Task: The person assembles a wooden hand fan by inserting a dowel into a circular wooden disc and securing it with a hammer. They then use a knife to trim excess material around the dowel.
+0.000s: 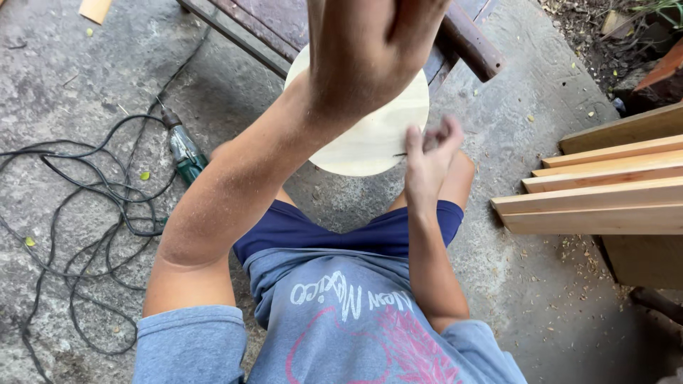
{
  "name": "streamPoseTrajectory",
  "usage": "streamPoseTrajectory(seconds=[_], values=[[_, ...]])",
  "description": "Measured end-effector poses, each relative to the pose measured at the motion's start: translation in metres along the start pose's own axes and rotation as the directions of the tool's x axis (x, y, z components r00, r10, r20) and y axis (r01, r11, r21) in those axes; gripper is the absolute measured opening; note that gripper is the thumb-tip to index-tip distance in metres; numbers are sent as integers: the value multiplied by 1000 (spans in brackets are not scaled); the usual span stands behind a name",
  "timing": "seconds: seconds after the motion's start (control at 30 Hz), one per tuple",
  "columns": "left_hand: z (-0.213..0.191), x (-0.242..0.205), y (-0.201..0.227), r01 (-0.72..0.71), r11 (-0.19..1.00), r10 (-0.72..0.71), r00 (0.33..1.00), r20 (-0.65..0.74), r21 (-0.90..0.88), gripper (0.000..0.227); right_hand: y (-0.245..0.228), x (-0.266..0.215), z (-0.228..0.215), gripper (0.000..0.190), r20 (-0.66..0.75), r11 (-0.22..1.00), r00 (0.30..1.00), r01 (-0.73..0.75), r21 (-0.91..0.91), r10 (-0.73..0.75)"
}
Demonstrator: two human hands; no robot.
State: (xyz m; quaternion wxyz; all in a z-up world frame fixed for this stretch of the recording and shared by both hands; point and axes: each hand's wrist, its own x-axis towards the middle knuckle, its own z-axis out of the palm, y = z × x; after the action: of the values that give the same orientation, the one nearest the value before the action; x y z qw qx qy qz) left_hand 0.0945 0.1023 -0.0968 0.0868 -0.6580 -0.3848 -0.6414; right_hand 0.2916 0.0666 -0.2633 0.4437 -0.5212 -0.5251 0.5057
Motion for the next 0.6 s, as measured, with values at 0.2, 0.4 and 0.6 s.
streamPoseTrajectory(seconds=[0.2,0.4,0.6], values=[[-11,-7,12,92,994,-90,996,21,-57,30,33,-45,13,58,476,594,843,-523,611,252],[-19,-4,11,30,987,-31,1000,-5,-161,23,59,-34,41,65,492,418,856,-510,752,158],[-26,-11,13,42,976,-55,997,-57,-213,21,62,-33,37,70,528,494,845,-497,713,87]])
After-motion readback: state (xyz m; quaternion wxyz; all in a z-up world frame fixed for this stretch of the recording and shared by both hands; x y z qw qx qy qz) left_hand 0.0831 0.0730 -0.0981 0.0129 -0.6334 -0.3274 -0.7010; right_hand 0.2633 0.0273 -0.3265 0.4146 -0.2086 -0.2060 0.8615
